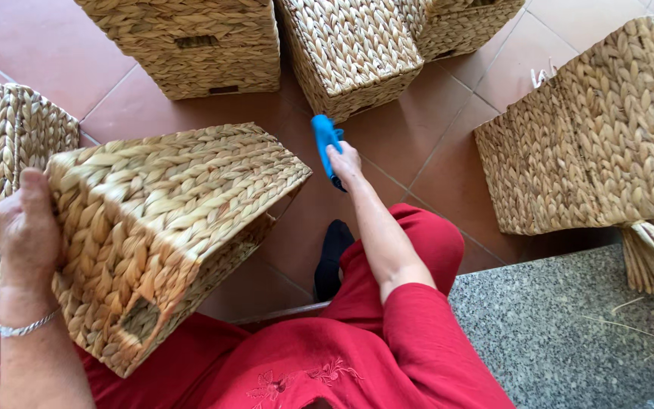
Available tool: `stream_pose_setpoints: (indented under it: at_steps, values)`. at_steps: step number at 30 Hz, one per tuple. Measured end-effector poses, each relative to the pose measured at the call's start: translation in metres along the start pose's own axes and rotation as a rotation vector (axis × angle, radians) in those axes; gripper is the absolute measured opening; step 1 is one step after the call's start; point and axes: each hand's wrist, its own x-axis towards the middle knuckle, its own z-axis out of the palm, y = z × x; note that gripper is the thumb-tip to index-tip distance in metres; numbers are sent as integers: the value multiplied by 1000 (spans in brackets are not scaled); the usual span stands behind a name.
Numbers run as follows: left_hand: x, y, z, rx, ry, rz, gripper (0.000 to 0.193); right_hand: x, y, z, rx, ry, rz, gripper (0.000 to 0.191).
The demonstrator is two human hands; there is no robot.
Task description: The person sits on the floor and wipes woven water-hyacinth storage baskets one at a time with a blue cloth, turning each basket to clean its sides, top and handle cutouts, then sets it aside and picks up the next basket.
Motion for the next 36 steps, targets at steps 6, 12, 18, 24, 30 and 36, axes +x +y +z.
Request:
stream_pose_setpoints:
  at_steps: [6,12,18,24,30,36]
  values:
    - [-8,-11,-8,47,21,-25,75,-4,14,36,821,-226,220,40]
    - [-16,-46,-9,-47,62,-38,67,-4,4,43,963,-220,101,47]
    - [-22,-90,31,-65,181,157,59,25,-16,-30,809,47,-185,34]
    - [-58,-66,118,-1118,5,-448,47,22,-40,-75,348,348,-480,39]
    - [-93,-60,145,-983,89,-625,50,-29,-68,-25,-608,708,-871,23]
    - [-94,-85,161,-656,200,-535,40,-208,-101,72,-852,309,-1292,34]
